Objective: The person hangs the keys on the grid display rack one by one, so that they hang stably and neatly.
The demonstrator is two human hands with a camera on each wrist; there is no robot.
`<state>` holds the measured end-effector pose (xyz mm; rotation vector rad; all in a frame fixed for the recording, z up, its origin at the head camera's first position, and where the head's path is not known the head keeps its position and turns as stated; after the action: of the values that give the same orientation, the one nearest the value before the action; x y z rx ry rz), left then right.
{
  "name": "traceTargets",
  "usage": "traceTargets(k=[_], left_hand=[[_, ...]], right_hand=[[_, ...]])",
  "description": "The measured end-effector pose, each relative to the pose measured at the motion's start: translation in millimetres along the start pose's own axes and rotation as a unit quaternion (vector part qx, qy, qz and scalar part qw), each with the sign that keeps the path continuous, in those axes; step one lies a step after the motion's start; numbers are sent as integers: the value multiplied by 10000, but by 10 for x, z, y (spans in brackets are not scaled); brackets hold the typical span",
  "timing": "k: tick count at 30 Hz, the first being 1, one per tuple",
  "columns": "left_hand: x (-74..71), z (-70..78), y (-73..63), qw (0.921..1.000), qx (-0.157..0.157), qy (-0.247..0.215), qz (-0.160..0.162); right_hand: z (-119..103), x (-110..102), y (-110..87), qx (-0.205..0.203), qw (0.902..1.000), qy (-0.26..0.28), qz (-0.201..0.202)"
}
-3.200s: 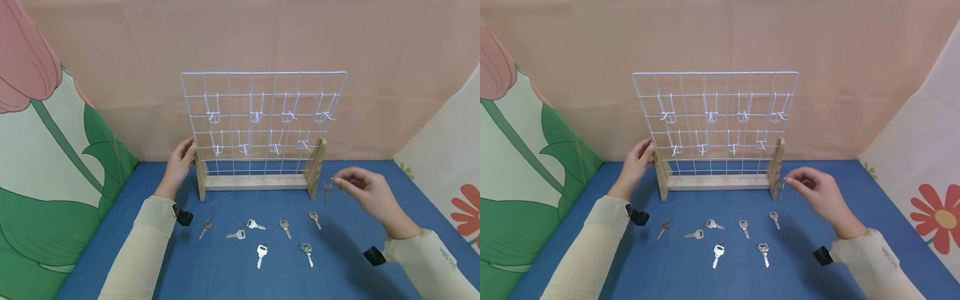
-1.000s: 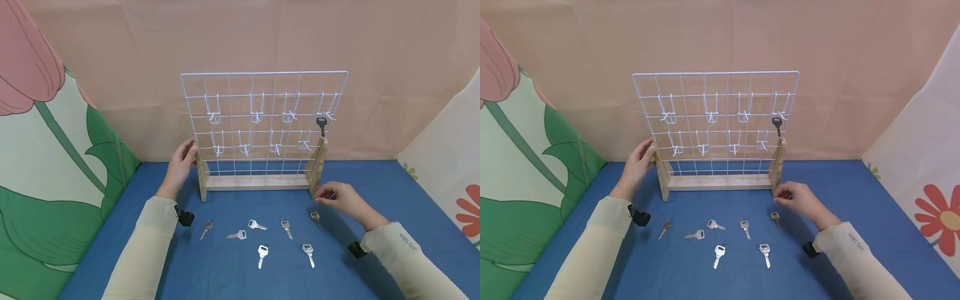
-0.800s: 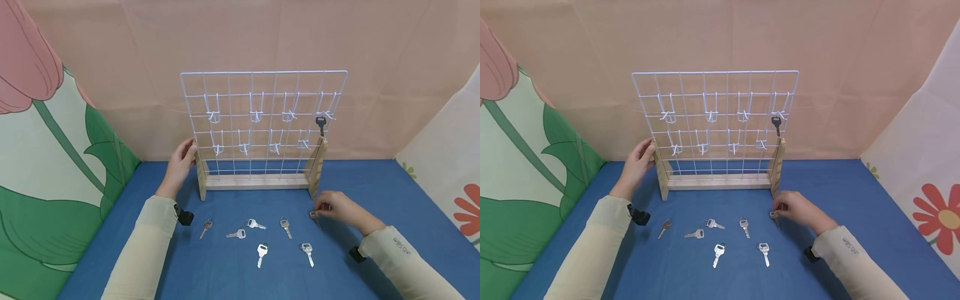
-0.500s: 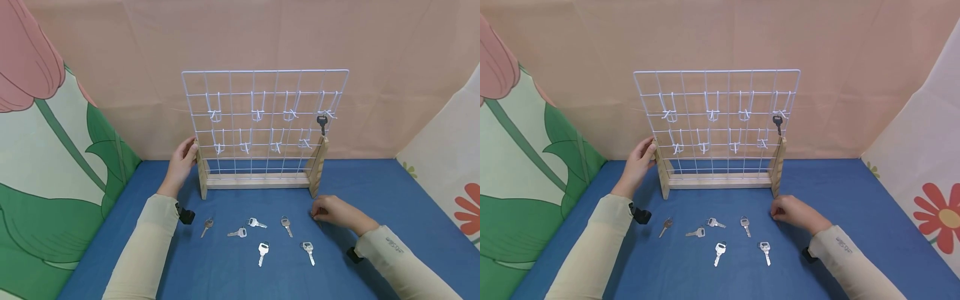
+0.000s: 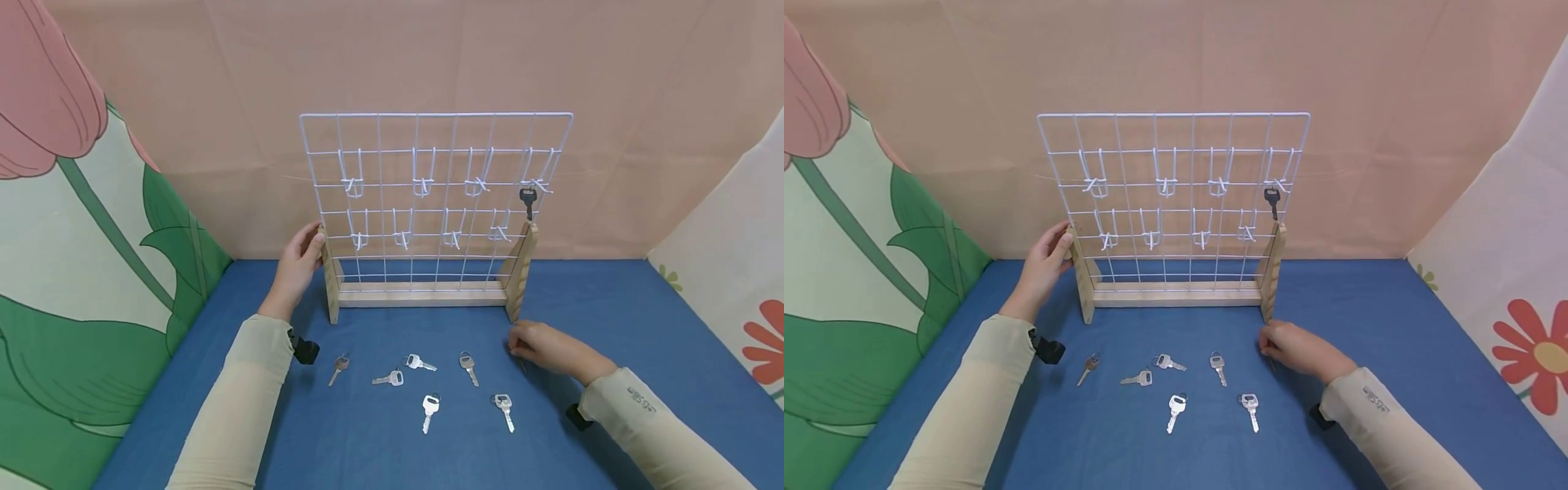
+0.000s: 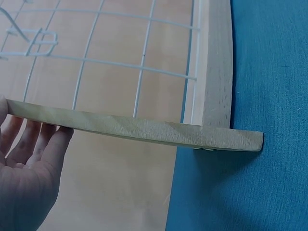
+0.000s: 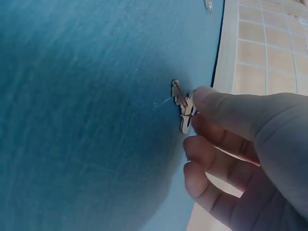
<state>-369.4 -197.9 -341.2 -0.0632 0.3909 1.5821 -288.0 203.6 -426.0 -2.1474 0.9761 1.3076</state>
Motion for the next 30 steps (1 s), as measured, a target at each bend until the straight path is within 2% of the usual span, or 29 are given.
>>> traceTargets(k=[10,14,15,18,21,22,27,30], left_hand=[[-18,27,24,9999,83,0,61],[-15,18,9,9999,124,83,46],[-11,58,-14,9999,95,91,23],[-7,86,-20,9999,61,90,-10],[-12,93,-14,9999,46,89,11],[-16,52,6,9999,83,108,33],[-10,10,-3,9996,123,248,52],[-4,1,-11,9996,94,264,39]], right_hand=[[-105,-247,-46,60,9939,-18,1100],[-149,-335,-77,132,9869,116,1601],[-161,-371,-86,160,9836,197,1786],[-223,-523,-106,90,9675,464,2484],[-294,-705,-113,11,9456,958,3108],[-315,-764,-111,-18,9375,1145,3287],[-373,-1026,-88,-6,8943,2109,3945],[-378,-1152,-58,-10,8745,2453,4184]])
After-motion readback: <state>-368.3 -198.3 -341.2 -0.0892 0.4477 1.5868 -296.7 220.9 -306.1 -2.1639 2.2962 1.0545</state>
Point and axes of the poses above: each hand's wrist, its own y-axis towards the middle knuckle, its own x-axis out of the palm, z = x × y, the point moved 9 cm from there along y, towards the middle knuckle, and after that the axes turned 5 degrees about y, right-handed, at the moved point
